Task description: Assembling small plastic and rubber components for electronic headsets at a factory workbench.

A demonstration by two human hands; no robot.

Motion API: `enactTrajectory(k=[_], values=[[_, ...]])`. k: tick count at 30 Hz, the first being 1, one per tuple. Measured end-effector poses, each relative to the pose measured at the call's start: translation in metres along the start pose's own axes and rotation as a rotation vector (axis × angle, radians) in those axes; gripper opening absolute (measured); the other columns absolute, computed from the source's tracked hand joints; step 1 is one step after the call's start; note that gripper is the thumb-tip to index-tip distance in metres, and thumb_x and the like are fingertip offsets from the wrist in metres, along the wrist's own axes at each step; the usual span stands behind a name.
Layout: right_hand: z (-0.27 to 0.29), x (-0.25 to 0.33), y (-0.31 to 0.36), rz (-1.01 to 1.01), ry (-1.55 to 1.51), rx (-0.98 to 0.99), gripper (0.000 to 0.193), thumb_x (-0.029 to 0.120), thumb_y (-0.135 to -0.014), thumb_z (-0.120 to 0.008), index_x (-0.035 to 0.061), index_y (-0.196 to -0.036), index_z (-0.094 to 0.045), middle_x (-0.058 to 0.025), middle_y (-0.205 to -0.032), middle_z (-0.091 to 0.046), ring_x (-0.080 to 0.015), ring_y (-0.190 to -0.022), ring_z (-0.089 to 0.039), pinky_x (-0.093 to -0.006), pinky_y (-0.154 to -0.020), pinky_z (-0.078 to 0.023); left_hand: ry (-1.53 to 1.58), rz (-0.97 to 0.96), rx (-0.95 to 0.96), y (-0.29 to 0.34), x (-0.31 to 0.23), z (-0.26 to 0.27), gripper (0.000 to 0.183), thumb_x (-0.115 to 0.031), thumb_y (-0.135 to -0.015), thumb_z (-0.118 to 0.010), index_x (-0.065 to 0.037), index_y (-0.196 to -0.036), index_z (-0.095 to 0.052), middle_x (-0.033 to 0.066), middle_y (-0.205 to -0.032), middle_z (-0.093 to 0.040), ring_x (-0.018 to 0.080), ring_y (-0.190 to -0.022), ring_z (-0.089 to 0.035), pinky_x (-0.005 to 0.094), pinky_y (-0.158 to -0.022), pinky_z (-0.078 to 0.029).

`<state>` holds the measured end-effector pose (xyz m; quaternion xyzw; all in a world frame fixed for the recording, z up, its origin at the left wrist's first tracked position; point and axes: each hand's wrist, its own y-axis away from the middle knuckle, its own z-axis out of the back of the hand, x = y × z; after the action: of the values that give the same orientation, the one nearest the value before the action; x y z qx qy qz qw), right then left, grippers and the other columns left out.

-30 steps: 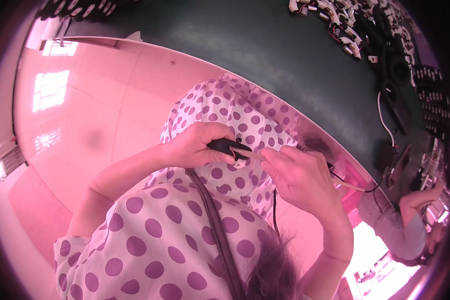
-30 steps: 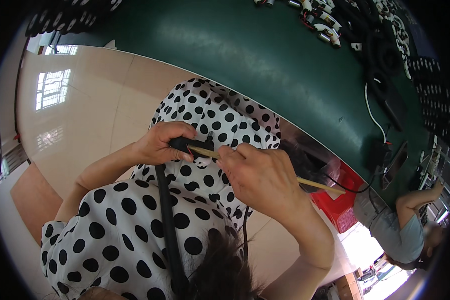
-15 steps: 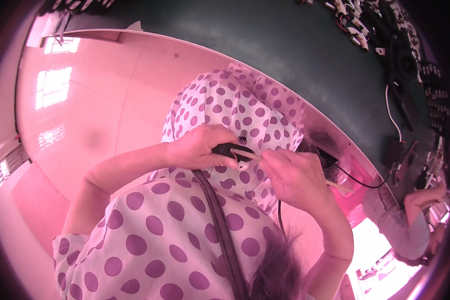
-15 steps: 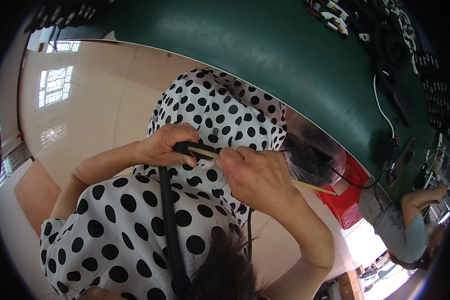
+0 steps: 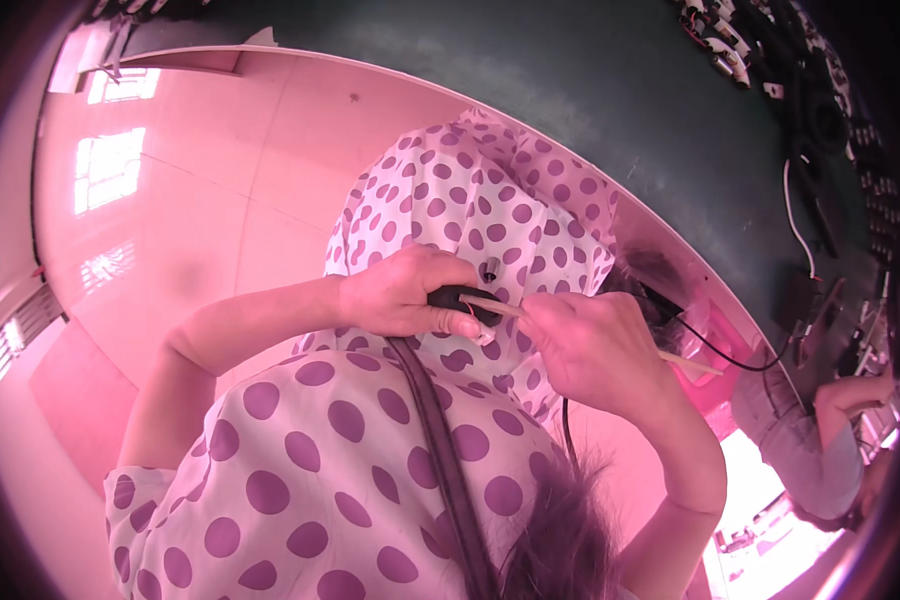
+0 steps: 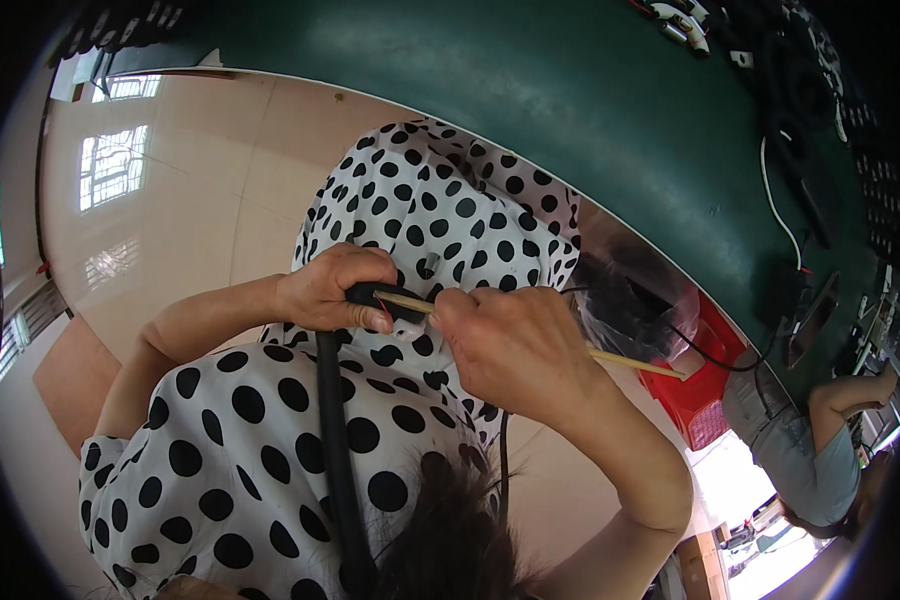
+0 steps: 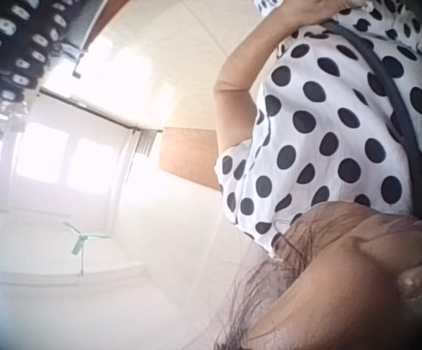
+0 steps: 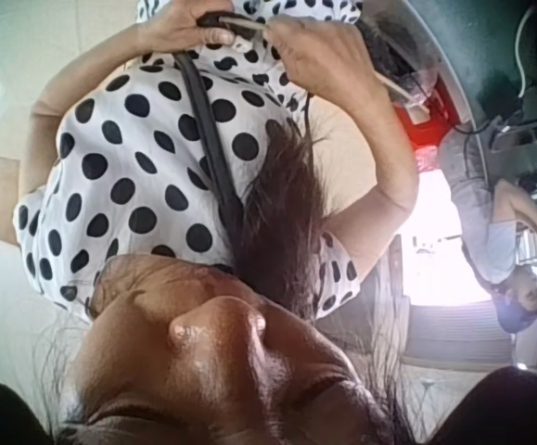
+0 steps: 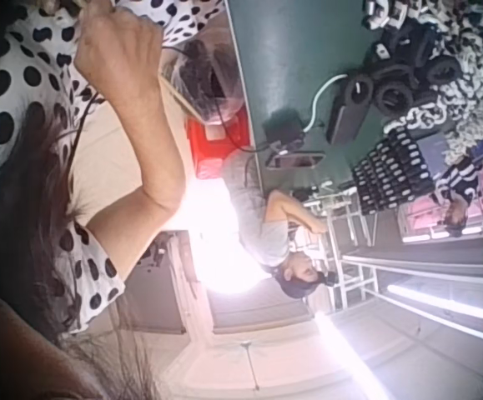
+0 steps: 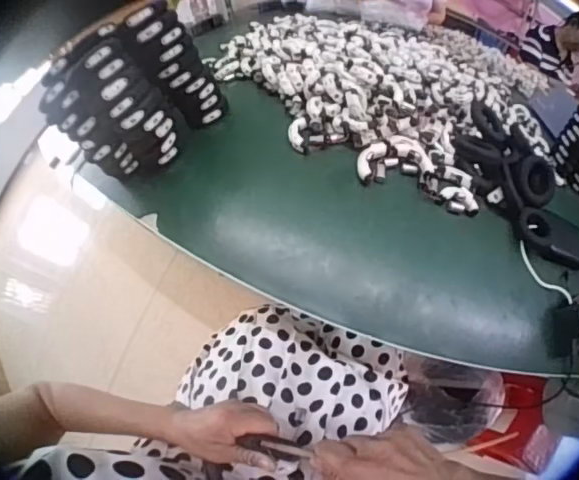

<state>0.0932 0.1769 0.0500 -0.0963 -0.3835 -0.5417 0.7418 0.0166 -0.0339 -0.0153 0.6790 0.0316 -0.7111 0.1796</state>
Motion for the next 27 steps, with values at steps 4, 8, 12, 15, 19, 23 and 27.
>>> enactTrajectory(k=[4,8,12,15,19,23,27], values=[[0.001,-0.001,0.003,0.001,-0.008,0.019,0.013,0.014,-0.078,-0.054,0.0049,-0.07,-0.051,-0.0094,-0.052,-0.054,-0.0285,-0.045,-0.054,-0.0387,-0.042,-0.042,-0.009,-0.1,-0.002,-0.004,-0.001,-0.002,0.035,-0.035,-0.074,-0.067,-0.003,-0.075,-0.055,0.0064,-0.057,-0.047,0.0204,-0.051,-0.049,0.0334,-0.049,-0.037],[0.02,0.004,0.006,0.019,0.061,0.086,0.012,0.013,-0.076,-0.054,0.004,-0.069,-0.051,-0.0097,-0.052,-0.054,-0.0276,-0.045,-0.055,-0.0379,-0.042,-0.043,-0.041,-0.187,0.022,-0.011,-0.015,0.001,0.035,-0.034,-0.075,-0.066,-0.002,-0.07,-0.052,0.0084,-0.055,-0.044,0.0238,-0.05,-0.047,0.0353,-0.048,-0.036],[0.024,0.011,0.015,0.03,0.094,0.124,0.008,0.01,-0.07,-0.055,0.0031,-0.069,-0.051,-0.0109,-0.052,-0.054,-0.027,-0.045,-0.056,-0.037,-0.043,-0.044,-0.062,-0.187,0.108,-0.012,-0.026,-0.002,0.036,-0.033,-0.078,-0.063,-0.002,-0.067,-0.05,0.0103,-0.053,-0.043,0.0262,-0.049,-0.046,0.0367,-0.048,-0.036],[0.013,0.008,0.018,-0.01,0.057,0.157,0.007,0.007,-0.066,-0.054,0.0018,-0.07,-0.052,-0.0124,-0.052,-0.055,-0.0278,-0.046,-0.057,-0.0373,-0.043,-0.044,0.005,-0.083,0.13,-0.008,-0.021,-0.012,0.037,-0.034,-0.079,-0.062,-0.001,-0.066,-0.049,0.0117,-0.052,-0.044,0.0278,-0.049,-0.047,0.0379,-0.048,-0.037],[0.006,0.003,0.017,-0.006,0.003,0.218,0.01,0.006,-0.063,-0.053,0.0004,-0.071,-0.052,-0.0139,-0.053,-0.056,-0.0295,-0.049,-0.058,-0.0384,-0.045,-0.045,-0.055,-0.02,0.195,-0.002,-0.014,-0.016,0.034,-0.032,-0.075,-0.066,0.0,-0.074,-0.053,0.0108,-0.058,-0.046,0.0284,-0.056,-0.048,0.0368,-0.05,-0.038],[0.008,0.007,0.009,-0.009,0.007,0.289,0.012,0.006,-0.063,-0.053,-0.0009,-0.073,-0.053,-0.0154,-0.054,-0.057,-0.031,-0.051,-0.059,-0.0399,-0.048,-0.046,-0.04,-0.028,0.178,0.001,-0.011,-0.02,0.034,-0.03,-0.076,-0.065,0.001,-0.073,-0.053,0.0119,-0.057,-0.046,0.0288,-0.054,-0.048,0.0374,-0.05,-0.038],[0.002,0.008,0.004,0.007,0.026,0.314,0.016,0.005,-0.062,-0.052,-0.0025,-0.075,-0.055,-0.0163,-0.055,-0.057,-0.0313,-0.052,-0.059,-0.0404,-0.049,-0.047,-0.037,-0.023,0.152,0.004,-0.005,-0.025,0.035,-0.031,-0.079,-0.063,0.001,-0.072,-0.052,0.0135,-0.057,-0.045,0.0289,-0.054,-0.048,0.0364,-0.049,-0.038]])
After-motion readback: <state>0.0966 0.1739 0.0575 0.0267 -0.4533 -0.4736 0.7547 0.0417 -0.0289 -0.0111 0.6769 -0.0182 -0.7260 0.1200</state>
